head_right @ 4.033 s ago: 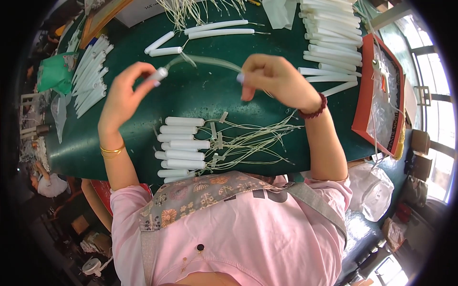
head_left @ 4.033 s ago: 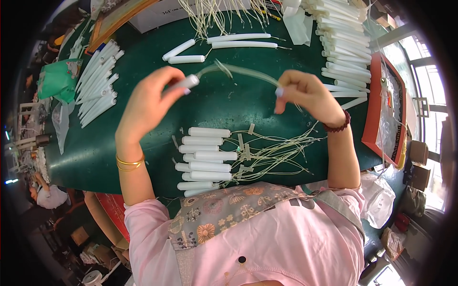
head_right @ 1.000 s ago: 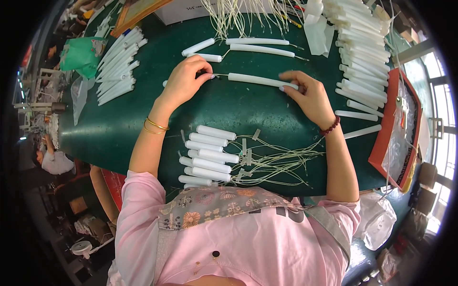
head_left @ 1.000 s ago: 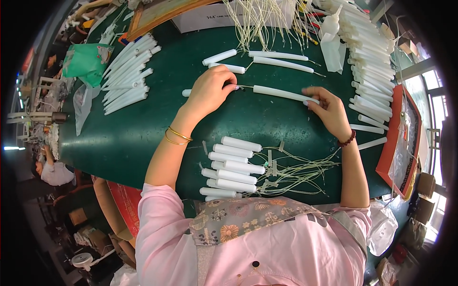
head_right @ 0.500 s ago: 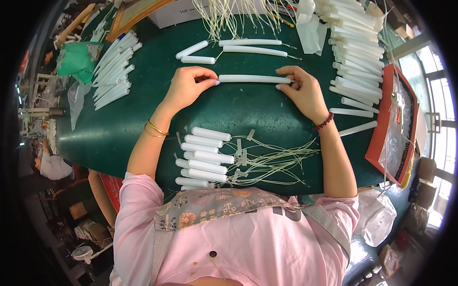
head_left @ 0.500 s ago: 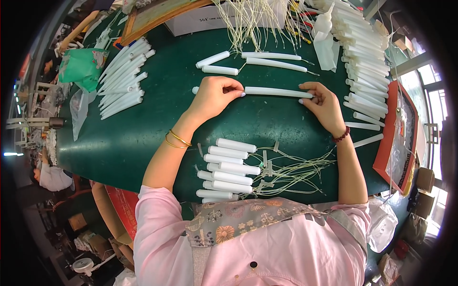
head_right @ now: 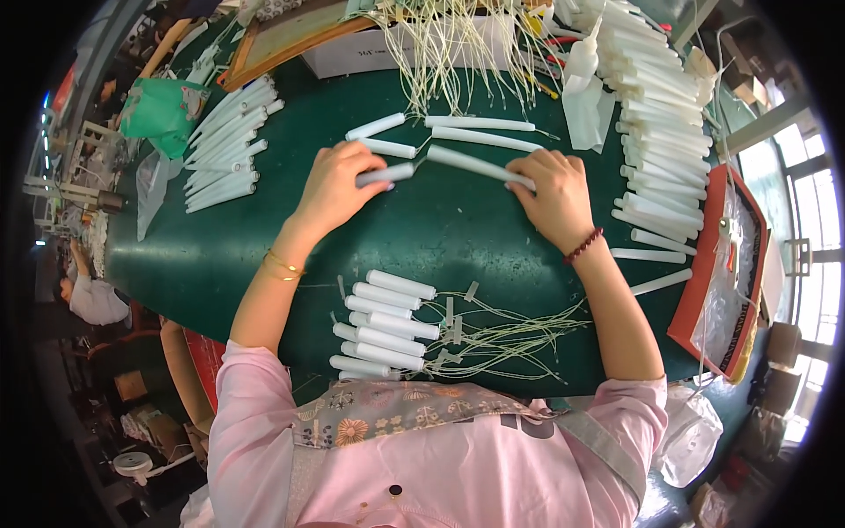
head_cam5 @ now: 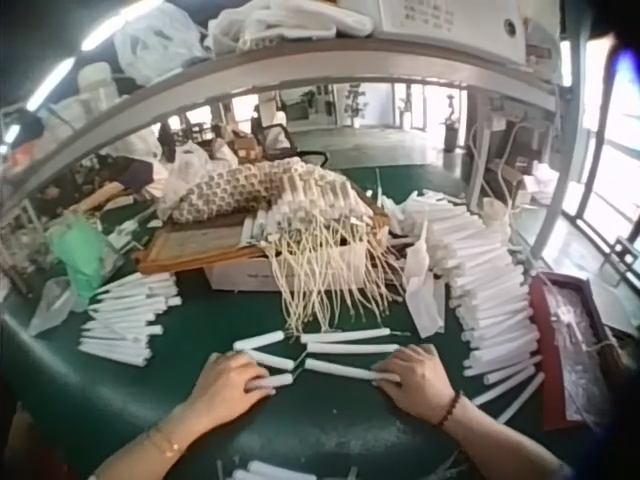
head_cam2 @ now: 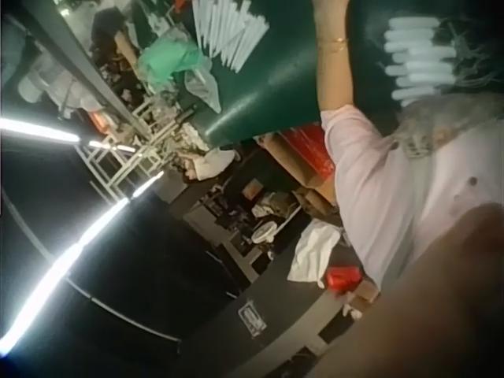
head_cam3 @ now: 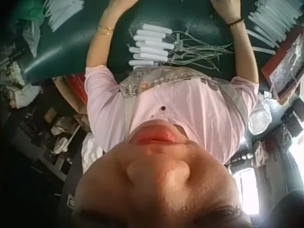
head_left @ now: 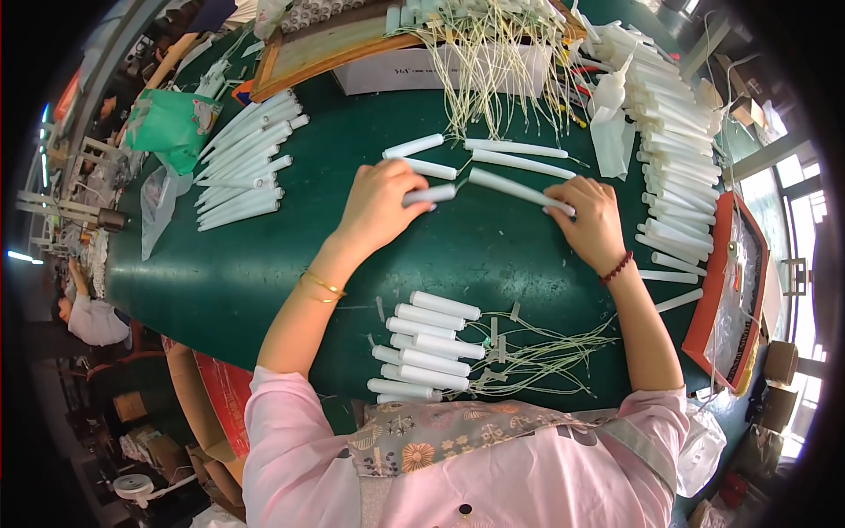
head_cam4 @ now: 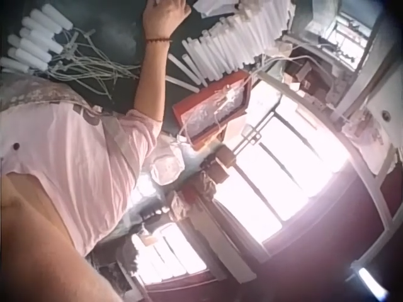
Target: Assembling white plastic components by inserting and securing wire elements at a factory workbench.
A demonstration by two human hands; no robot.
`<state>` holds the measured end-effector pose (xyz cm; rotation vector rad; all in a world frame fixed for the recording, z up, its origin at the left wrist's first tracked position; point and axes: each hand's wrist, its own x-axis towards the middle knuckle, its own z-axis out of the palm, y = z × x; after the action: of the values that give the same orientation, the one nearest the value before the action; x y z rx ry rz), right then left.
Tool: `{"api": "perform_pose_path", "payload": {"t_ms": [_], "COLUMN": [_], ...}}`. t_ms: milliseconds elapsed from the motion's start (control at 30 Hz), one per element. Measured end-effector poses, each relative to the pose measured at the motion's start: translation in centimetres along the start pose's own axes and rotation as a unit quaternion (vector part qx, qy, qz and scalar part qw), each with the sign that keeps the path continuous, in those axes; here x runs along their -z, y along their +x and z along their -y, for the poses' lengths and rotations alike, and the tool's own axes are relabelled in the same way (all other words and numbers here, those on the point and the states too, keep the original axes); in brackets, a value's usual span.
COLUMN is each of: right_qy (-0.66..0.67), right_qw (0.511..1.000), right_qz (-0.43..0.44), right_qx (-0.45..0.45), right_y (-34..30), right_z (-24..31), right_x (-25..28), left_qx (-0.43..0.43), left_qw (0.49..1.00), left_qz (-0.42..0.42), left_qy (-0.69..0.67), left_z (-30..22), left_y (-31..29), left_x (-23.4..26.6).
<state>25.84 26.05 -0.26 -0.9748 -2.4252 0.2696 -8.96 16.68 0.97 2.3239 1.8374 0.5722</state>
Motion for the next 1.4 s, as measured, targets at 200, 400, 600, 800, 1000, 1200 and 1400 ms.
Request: {"api": "perform_pose_path", "payload": {"t_ms": [200, 400, 600, 800, 1000, 1200, 1400], "right_qy": [-0.085, -0.074, 0.098, 0.147, 0.147, 0.055, 0.212], "right_qw": [0.991, 0.994, 0.988, 0.967, 0.983, 0.982, 0.943], "right_qz": [-0.085, -0.055, 0.064, 0.001, -0.066, -0.084, -0.118], "right_qx": [0.056, 0.051, -0.103, -0.209, -0.092, -0.161, -0.228], "right_y": [3.1, 3.9, -1.5, -5.6, 3.7, 16.3, 19.0], "right_z": [-1.0, -1.7, 0.4, -1.5, -0.8, -5.2, -8.6], "right_x": [-1.2, -0.4, 8.0, 12.0, 9.1, 3.8, -1.2], "left_qx": [0.002, -0.022, 0.001, 0.101, 0.192, 0.2, 0.165], "left_qw": [0.997, 0.995, 0.987, 0.96, 0.878, 0.864, 0.82], "left_qz": [-0.074, -0.097, -0.09, -0.17, -0.01, 0.018, -0.017], "left_qy": [0.006, -0.01, -0.132, -0.198, -0.439, -0.461, -0.548], "left_z": [2.0, 2.4, -0.1, 2.9, 1.1, 1.4, 0.8], "left_y": [2.3, 3.6, 1.6, 9.2, 15.3, 14.7, 17.1], "left_x": [-2.0, -2.1, 1.4, 0.2, 1.7, 3.0, 0.1]}}
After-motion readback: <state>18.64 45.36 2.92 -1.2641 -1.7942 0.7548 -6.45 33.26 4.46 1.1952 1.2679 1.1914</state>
